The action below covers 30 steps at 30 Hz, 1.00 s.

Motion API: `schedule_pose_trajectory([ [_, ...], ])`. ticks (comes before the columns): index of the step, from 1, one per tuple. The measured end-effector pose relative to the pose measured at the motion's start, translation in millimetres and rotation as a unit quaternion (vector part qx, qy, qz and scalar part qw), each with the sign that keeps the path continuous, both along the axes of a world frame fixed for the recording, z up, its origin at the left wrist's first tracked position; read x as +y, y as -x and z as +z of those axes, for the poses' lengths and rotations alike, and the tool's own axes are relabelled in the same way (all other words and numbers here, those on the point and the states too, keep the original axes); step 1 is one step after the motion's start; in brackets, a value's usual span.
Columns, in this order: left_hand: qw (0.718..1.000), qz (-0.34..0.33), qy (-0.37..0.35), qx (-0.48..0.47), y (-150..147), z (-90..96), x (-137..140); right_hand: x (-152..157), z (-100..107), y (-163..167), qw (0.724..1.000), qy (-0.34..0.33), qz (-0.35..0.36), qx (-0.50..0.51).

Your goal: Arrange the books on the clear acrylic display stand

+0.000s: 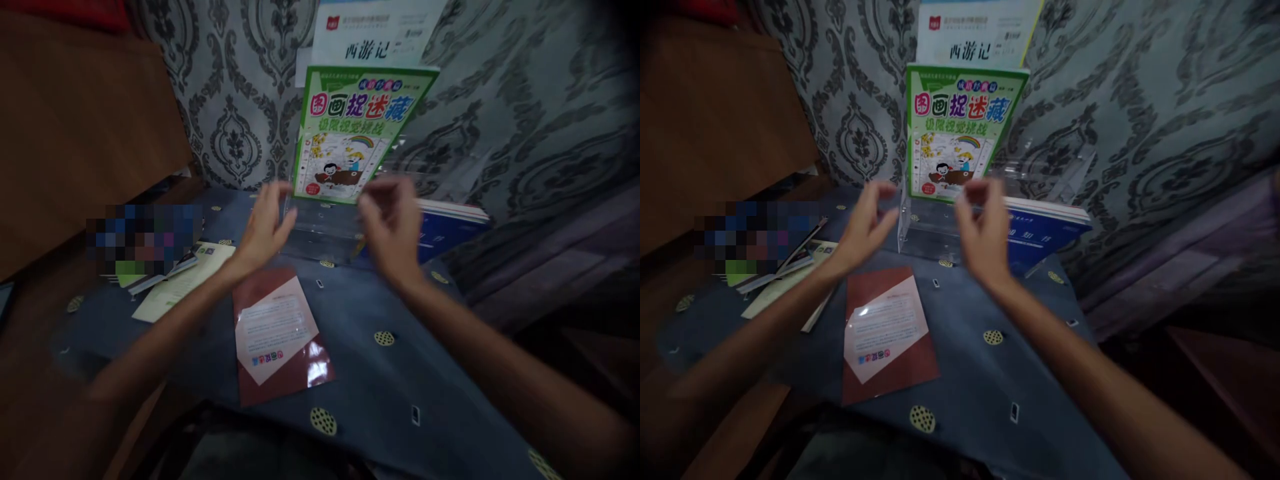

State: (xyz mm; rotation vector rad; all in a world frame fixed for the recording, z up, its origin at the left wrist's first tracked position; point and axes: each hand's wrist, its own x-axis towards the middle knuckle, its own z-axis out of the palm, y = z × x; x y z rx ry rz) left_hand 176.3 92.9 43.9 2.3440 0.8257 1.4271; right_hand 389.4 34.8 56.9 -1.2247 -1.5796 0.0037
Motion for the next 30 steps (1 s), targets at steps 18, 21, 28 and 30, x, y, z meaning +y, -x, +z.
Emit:
schedule_pose_trajectory([
  [18,0.960,0.119,0.116,0.227,69.9,-147.6,-75.6,-32.3,-141.3,68.3,0.904,0.298,0.096,-0.291],
  [21,0.944,0.144,0.086,0.283,69.8,-145.0,-81.5,-41.5,-145.9,61.1,0.906,0.295,0.072,-0.294],
  [28,0.929,0.072,0.032,0.361,68.5,-142.8,-141.7,-96.8,-154.7,55.7,0.910,0.261,0.054,-0.317],
  [30,0.921,0.022,0.023,0.389,71.8,-139.8,-161.0,-117.9,-156.7,52.3,0.911,0.243,0.065,-0.326],
])
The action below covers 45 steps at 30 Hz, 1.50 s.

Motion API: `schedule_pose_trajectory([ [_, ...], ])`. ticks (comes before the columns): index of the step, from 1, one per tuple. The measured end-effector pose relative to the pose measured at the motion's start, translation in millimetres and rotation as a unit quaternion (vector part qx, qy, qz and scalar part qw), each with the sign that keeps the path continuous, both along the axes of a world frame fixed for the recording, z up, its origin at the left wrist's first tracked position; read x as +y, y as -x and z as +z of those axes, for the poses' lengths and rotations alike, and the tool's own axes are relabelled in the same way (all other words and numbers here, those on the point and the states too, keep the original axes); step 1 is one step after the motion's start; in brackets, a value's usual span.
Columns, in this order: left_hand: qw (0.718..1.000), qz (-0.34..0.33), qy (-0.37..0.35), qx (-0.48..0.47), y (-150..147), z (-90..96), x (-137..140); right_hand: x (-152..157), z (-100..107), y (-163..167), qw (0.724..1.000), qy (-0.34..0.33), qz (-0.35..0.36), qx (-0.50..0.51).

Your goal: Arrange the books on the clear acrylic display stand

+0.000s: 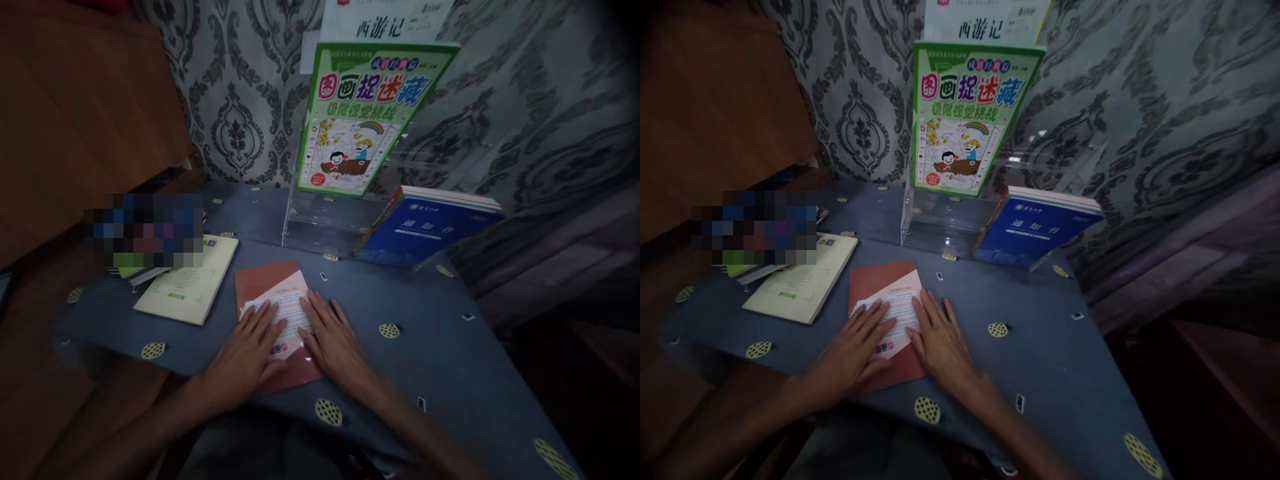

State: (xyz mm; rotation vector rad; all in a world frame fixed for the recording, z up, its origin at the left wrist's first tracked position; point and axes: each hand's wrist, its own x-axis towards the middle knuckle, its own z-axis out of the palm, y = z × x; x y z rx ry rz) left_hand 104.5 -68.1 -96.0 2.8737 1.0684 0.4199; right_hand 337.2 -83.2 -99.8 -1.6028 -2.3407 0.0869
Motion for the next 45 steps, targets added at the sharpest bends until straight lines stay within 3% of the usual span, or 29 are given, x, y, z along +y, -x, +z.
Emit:
schedule_pose_trajectory([
  [4,0.994,-0.086,0.036,0.057,12.1,8.6,-20.5,-34.8,-1.6,-6.3,0.999,-0.010,0.049,-0.001],
  [10,0.989,-0.109,0.053,0.088,28.2,15.2,-27.8,-66.1,-0.6,-7.1,0.997,0.026,0.067,0.040],
  [17,0.987,-0.159,0.024,0.015,55.2,28.6,-38.2,-82.9,4.4,-7.9,0.989,0.052,0.087,0.106],
  [23,0.973,-0.179,0.017,-0.142,55.0,66.6,-24.0,-68.9,13.1,-22.3,0.952,0.037,0.117,0.281],
  [27,0.948,-0.156,0.064,-0.269,37.7,97.2,-12.3,-49.5,33.7,-20.1,0.914,0.031,0.078,0.398],
  [31,0.918,-0.068,0.120,-0.373,19.9,131.9,-1.4,-22.7,45.7,-8.0,0.859,0.075,0.017,0.506],
  [33,0.880,-0.015,0.156,-0.448,11.0,148.4,11.2,-11.0,45.3,-2.4,0.840,0.121,-0.017,0.529],
  [36,0.781,0.029,0.257,-0.568,-4.4,162.3,44.2,-2.6,41.7,2.7,0.812,0.180,-0.033,0.553],
  [39,0.687,0.036,0.374,-0.622,-20.6,151.0,84.4,-7.1,39.3,2.0,0.777,0.225,-0.038,0.587],
  [41,0.656,0.066,0.406,-0.633,-29.7,125.8,106.2,-14.7,38.1,-1.5,0.757,0.236,-0.050,0.607],
  [43,0.658,0.119,0.399,-0.628,-35.8,90.6,120.2,-22.9,36.1,-6.1,0.739,0.247,-0.066,0.624],
  [45,0.714,0.162,0.356,-0.580,-38.8,53.5,126.8,-29.4,33.4,-10.3,0.722,0.270,-0.079,0.632],
])
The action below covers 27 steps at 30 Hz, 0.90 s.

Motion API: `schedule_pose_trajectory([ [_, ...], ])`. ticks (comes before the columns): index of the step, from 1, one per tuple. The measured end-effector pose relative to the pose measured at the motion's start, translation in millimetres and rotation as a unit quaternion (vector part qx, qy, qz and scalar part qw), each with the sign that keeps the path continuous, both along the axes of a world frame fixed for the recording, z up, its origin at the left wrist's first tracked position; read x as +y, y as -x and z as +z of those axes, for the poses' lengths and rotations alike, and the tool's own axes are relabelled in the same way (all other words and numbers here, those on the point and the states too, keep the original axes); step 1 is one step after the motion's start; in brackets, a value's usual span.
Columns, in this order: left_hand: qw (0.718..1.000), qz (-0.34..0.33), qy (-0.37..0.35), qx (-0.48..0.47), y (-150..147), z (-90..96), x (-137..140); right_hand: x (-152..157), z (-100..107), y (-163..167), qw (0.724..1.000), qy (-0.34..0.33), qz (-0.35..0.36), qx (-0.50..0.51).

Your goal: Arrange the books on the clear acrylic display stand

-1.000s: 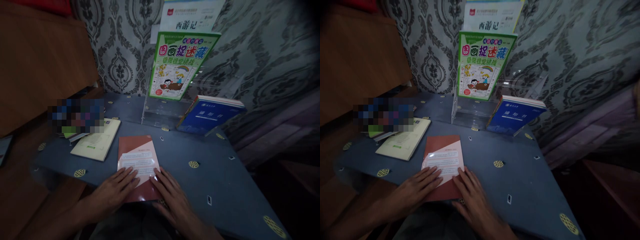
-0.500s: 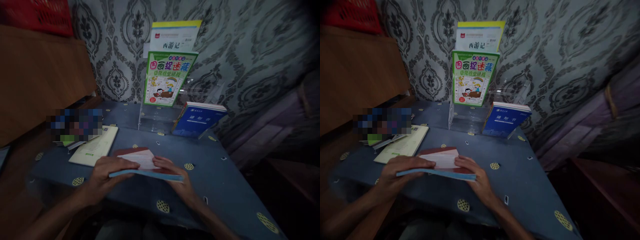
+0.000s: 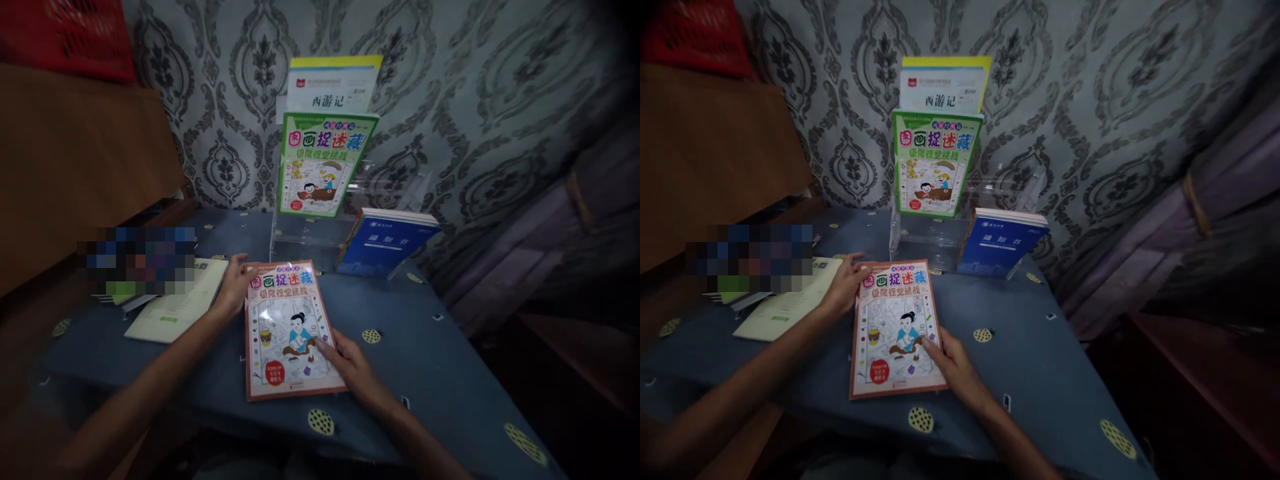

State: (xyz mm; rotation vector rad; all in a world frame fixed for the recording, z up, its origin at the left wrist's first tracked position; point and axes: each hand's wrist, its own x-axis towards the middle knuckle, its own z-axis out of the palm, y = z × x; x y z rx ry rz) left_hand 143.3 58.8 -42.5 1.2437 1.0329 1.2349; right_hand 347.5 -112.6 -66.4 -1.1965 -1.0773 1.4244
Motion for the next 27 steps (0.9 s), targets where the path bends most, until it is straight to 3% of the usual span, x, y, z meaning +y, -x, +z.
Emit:
schedule_pose_trajectory([
  [2,0.986,-0.004,-0.080,0.147,-1.7,-30.4,1.1,-3.4,-2.8,-2.8,1.000,0.026,0.002,0.000],
  [4,0.939,-0.039,-0.164,0.300,-5.6,-49.2,-2.1,-3.8,-4.8,-4.0,0.999,0.047,-0.001,-0.015],
  [8,0.829,-0.127,-0.245,0.487,-27.5,-55.5,-24.0,-1.2,-7.7,-5.2,0.997,0.069,-0.012,-0.043],
  [11,0.776,-0.200,-0.302,0.516,-46.2,-48.5,-57.2,0.6,-11.9,-7.3,0.995,0.072,-0.023,-0.066],
  [14,0.743,-0.270,-0.348,0.504,-48.9,-43.0,-98.8,2.0,-17.0,-8.3,0.993,0.038,-0.061,-0.090],
  [17,0.716,-0.307,-0.388,0.493,-30.1,-41.2,-131.2,3.4,-19.1,-8.1,0.993,0.034,-0.065,-0.087],
  [19,0.704,-0.312,-0.398,0.498,-11.0,-42.1,-140.4,4.1,-17.8,-10.5,0.994,0.047,-0.041,-0.091],
  [21,0.702,-0.302,-0.392,0.512,7.4,-44.5,-140.7,4.3,-14.8,-15.7,0.986,0.026,-0.031,-0.161],
  [23,0.707,-0.287,-0.380,0.523,20.6,-48.0,-136.7,4.3,-9.8,-20.1,0.947,-0.040,-0.074,-0.310],
  [25,0.709,-0.274,-0.375,0.530,27.0,-51.0,-133.4,4.9,-3.2,-17.4,0.877,-0.126,-0.117,-0.448],
  [27,0.706,-0.270,-0.375,0.537,27.7,-51.6,-133.3,8.3,3.9,-3.0,0.838,-0.214,-0.081,-0.495],
])
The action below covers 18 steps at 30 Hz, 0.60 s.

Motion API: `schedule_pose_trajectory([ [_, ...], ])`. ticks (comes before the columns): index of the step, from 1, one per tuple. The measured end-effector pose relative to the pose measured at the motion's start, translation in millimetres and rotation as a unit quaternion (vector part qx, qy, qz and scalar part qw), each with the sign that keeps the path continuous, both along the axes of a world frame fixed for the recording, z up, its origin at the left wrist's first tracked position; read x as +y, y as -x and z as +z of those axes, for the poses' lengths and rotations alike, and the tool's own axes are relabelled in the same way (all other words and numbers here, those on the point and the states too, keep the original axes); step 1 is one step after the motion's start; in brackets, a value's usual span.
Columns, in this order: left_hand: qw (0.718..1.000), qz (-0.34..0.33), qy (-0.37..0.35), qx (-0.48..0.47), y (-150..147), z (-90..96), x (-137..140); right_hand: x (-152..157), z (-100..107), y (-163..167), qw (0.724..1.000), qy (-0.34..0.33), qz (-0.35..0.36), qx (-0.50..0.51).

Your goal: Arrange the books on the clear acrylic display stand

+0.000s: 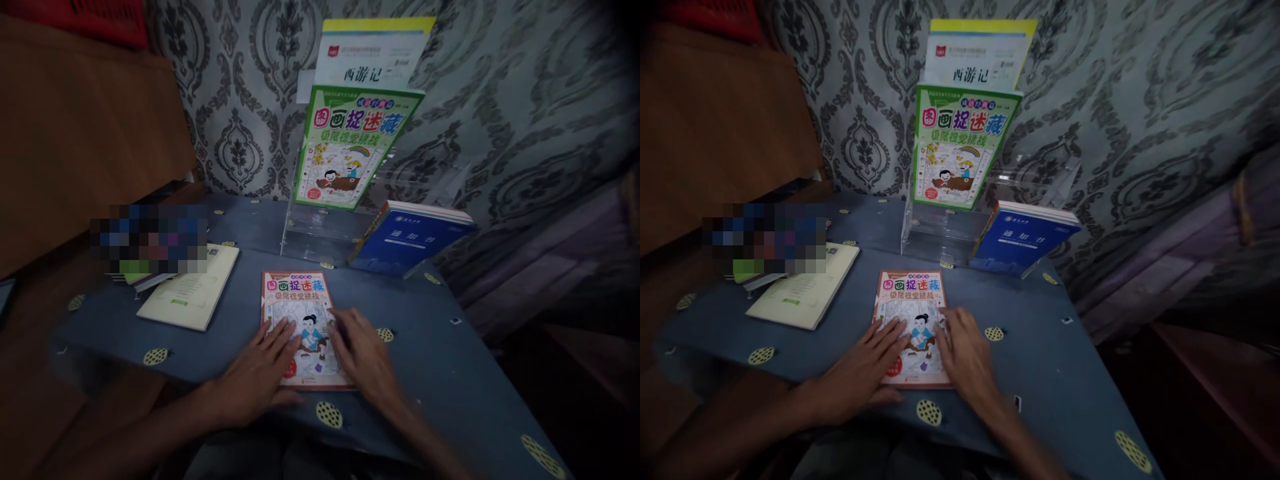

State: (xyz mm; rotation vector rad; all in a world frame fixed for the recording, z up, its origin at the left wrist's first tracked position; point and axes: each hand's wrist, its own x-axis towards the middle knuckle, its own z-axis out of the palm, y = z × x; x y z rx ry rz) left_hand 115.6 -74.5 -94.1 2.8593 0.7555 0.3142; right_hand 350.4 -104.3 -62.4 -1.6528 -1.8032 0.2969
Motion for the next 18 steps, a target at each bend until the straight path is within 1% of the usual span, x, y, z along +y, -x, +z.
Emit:
schedule_pose_trajectory([
  [1,1.000,0.001,0.000,0.003,-0.8,1.0,-1.1,3.5,3.1,11.2,0.998,-0.005,0.067,-0.012],
  [2,1.000,0.001,0.005,0.006,-1.9,2.8,-2.7,8.6,5.6,24.1,0.990,0.003,0.143,-0.019],
  [3,1.000,0.001,0.016,0.007,-3.0,5.3,-4.6,15.3,7.3,37.5,0.976,0.020,0.213,-0.029],
  [4,0.999,0.004,0.032,0.007,-3.7,8.0,-6.6,23.7,7.9,50.3,0.961,0.039,0.268,-0.044],
  [5,0.999,0.009,0.048,0.008,-4.2,10.8,-8.3,33.5,7.6,61.2,0.950,0.055,0.302,-0.061],
  [6,0.998,0.016,0.059,0.012,-4.4,13.1,-9.6,44.4,6.5,69.5,0.943,0.069,0.317,-0.077],
  [7,0.998,0.024,0.063,0.017,-4.3,14.7,-10.3,55.8,4.7,74.8,0.940,0.079,0.318,-0.091],
  [9,0.998,0.031,0.044,0.025,-3.8,15.0,-10.2,77.4,0.3,76.1,0.946,0.089,0.291,-0.114],
  [12,1.000,0.017,-0.001,0.026,-2.8,8.7,-7.3,98.3,-6.3,61.7,0.963,0.082,0.209,-0.150],
  [15,0.999,0.012,-0.019,0.025,-2.4,0.5,-5.0,96.1,-14.2,41.3,0.975,0.073,0.114,-0.175],
  [18,0.999,0.017,-0.024,0.020,-2.8,-3.2,-5.6,70.4,-27.7,25.1,0.979,0.049,0.067,-0.188],
])
